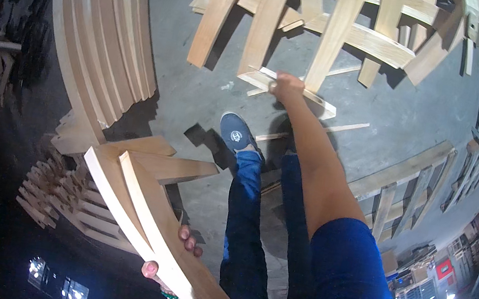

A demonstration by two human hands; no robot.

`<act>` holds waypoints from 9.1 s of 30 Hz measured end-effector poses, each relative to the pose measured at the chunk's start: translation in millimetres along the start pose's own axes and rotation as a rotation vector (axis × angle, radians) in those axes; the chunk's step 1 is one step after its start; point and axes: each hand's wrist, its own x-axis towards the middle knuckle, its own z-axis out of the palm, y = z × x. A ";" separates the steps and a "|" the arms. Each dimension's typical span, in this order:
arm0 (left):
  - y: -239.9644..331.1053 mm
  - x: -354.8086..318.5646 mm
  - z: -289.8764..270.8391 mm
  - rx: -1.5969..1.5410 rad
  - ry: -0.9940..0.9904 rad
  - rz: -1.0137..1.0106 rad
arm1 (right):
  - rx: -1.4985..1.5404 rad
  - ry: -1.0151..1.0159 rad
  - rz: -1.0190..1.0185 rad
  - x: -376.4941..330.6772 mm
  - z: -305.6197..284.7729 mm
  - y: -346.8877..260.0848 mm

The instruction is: The person repeatedly picks up L-shaped wooden frames from a pile on the floor and stacks them onto a wooden pallet. The person handles the frames one by one, aligning them into a neat stack.

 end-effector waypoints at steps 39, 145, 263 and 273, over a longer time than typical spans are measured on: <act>-308.7 -546.0 -442.7 -0.614 0.354 0.184 | -0.822 -1.202 -0.813 -640.5 -185.4 -206.0; 704.6 -701.9 -1381.3 0.007 0.602 -0.223 | -0.225 0.304 -0.585 -727.8 583.5 -1154.9; 737.7 -482.9 -1193.9 1.833 -0.094 0.647 | 1.353 -0.412 0.034 -899.9 622.2 -1134.1; 840.1 -430.2 -1152.7 2.071 0.103 1.093 | 0.497 -0.358 -0.607 -872.8 510.4 -1145.3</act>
